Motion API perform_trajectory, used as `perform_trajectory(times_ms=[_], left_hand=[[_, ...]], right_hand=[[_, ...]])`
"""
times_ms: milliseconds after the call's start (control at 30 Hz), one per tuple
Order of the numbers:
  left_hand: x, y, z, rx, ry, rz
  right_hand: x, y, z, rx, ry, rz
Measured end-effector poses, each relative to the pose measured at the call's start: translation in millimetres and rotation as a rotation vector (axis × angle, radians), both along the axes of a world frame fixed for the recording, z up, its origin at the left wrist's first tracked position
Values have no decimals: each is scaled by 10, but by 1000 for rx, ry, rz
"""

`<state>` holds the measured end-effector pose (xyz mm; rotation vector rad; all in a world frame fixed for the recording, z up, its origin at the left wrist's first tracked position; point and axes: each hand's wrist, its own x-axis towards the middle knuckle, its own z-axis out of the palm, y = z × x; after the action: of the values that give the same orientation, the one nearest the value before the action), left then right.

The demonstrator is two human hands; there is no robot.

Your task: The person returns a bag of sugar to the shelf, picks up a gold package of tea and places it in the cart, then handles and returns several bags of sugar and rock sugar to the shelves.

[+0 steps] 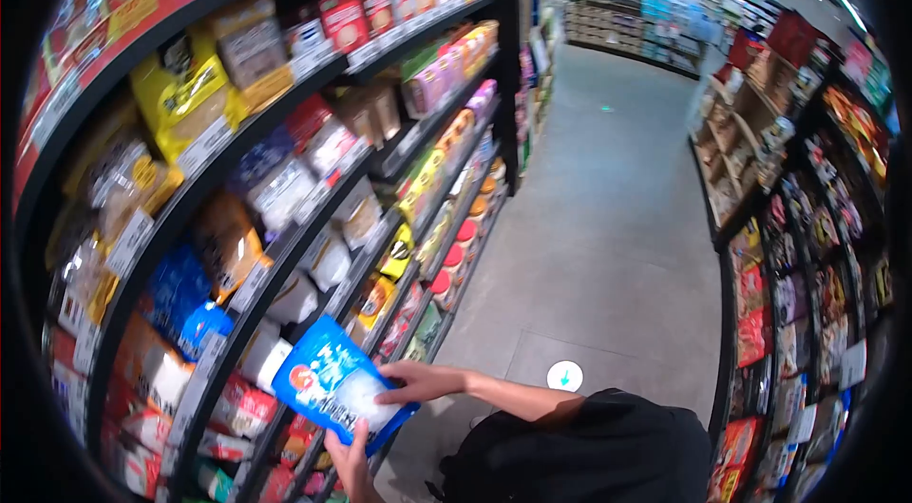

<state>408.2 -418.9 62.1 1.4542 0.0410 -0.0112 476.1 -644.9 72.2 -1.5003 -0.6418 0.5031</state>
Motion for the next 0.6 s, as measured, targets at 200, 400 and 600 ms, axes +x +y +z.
perform_trajectory(times_ms=[200, 400, 600], left_hand=[[72, 271, 26, -157, 0, -1], [-18, 471, 278, 221, 7, 10], [124, 595, 667, 70, -204, 107]], right_hand=[[63, 280, 28, 241, 26, -135], [157, 454, 95, 37, 64, -122], [352, 679, 590, 122, 82, -103]])
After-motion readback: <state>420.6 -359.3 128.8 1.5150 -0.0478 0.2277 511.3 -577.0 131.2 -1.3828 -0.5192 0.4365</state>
